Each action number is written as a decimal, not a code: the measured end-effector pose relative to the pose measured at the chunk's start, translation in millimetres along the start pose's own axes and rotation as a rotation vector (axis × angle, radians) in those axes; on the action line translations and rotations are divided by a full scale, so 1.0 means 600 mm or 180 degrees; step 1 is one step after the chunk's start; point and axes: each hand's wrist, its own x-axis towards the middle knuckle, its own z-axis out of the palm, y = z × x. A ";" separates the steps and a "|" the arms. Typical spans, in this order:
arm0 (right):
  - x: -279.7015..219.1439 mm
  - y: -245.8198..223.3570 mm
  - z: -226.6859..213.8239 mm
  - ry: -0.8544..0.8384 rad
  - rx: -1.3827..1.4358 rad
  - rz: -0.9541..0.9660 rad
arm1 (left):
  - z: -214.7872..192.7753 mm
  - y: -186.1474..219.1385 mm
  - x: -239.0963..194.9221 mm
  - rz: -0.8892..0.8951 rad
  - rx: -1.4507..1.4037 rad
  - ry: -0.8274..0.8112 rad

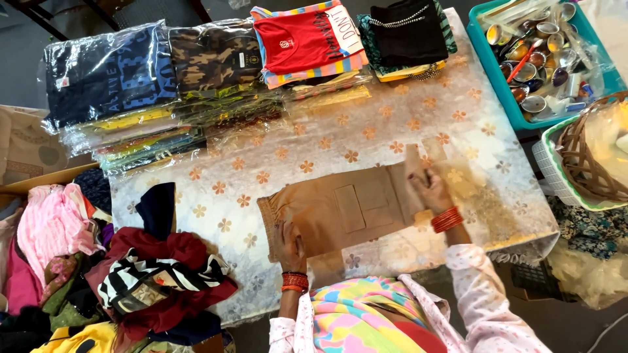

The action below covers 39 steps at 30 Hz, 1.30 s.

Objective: Fold articles of clothing including leggings and trousers on a workshop table.

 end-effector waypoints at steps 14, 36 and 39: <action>-0.067 0.135 0.297 -0.0748 -0.0327 0.0038 | 0.020 -0.034 -0.030 -0.0209 -0.0150 -0.0178; -0.054 0.021 0.222 -0.0770 -0.3805 -0.1762 | 0.177 0.109 0.096 0.1430 0.0638 -0.2146; -0.022 0.019 0.216 -0.0525 -0.3671 -0.1483 | 0.184 0.078 0.128 0.1261 0.1100 -0.2116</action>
